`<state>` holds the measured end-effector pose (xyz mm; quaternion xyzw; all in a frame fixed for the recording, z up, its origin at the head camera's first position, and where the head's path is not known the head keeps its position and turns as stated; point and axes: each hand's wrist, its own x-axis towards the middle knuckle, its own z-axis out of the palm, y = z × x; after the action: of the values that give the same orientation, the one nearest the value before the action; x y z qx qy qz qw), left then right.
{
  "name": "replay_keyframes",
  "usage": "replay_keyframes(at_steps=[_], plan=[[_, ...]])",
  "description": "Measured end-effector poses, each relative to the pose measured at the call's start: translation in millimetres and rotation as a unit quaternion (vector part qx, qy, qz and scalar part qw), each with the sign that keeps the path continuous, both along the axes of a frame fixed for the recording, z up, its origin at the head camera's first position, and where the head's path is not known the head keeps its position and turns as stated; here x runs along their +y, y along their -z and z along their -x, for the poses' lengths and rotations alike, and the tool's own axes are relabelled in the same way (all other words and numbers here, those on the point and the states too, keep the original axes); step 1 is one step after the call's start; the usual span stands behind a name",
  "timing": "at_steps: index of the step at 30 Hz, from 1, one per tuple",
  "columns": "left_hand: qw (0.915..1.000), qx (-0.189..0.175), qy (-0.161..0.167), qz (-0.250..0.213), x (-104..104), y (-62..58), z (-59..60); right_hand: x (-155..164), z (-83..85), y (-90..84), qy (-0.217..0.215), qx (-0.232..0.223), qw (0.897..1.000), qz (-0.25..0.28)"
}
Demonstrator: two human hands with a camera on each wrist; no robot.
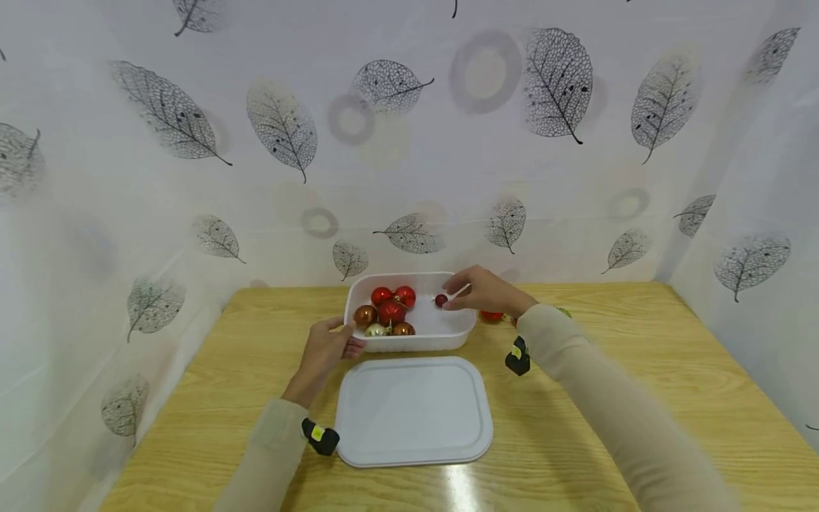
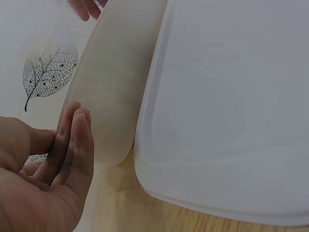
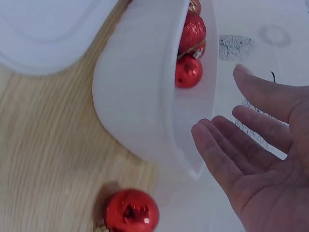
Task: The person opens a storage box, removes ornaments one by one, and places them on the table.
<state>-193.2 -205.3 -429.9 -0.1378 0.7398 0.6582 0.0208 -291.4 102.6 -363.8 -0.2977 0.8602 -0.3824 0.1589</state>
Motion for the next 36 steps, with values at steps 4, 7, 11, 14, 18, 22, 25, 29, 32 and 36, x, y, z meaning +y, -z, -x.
replay_keyframes(at_steps=[4, 7, 11, 14, 18, 22, 25, 29, 32, 36], plan=[[1.0, 0.002, -0.001, -0.001, 1, 0.0, -0.4, -14, -1.9, 7.2, -0.019, 0.009, 1.0, 0.005], [1.0, 0.002, -0.002, 0.0, 0, -0.2, -0.8, -22, -3.6, 12.3, -0.023, 0.011, 1.0, 0.008], [1.0, 0.0, 0.0, 0.0, 0, 0.6, 0.3, -31, -6.8, 16.9, -0.028, 0.015, 0.999, 0.01], [1.0, -0.001, 0.0, 0.0, 0, 1.0, 1.0, -37, -7.4, 22.0, -0.031, 0.007, 0.999, 0.012], [1.0, 0.001, -0.001, -0.001, 0, 1.3, 1.2, -45, -7.7, 27.9, -0.029, -0.036, 0.999, 0.01], [1.0, 0.004, 0.0, -0.003, 0, 1.5, 1.0, -51, -8.2, 33.1, -0.042, -0.068, 0.997, 0.01], [1.0, 0.007, 0.002, -0.004, 0, 1.5, 0.4, -55, -8.5, 37.5, -0.053, -0.058, 0.997, -0.003], [0.9999, 0.009, 0.003, -0.005, 0, 1.9, 0.6, -60, -8.2, 42.3, -0.06, -0.031, 0.997, -0.025], [0.9999, 0.008, 0.003, -0.006, 0, 2.3, 1.2, -63, -6.9, 45.2, -0.064, -0.019, 0.997, -0.034], [1.0, 0.007, 0.003, -0.007, -1, 3.2, 1.8, -67, -5.8, 48.3, -0.066, -0.007, 0.997, -0.044]])
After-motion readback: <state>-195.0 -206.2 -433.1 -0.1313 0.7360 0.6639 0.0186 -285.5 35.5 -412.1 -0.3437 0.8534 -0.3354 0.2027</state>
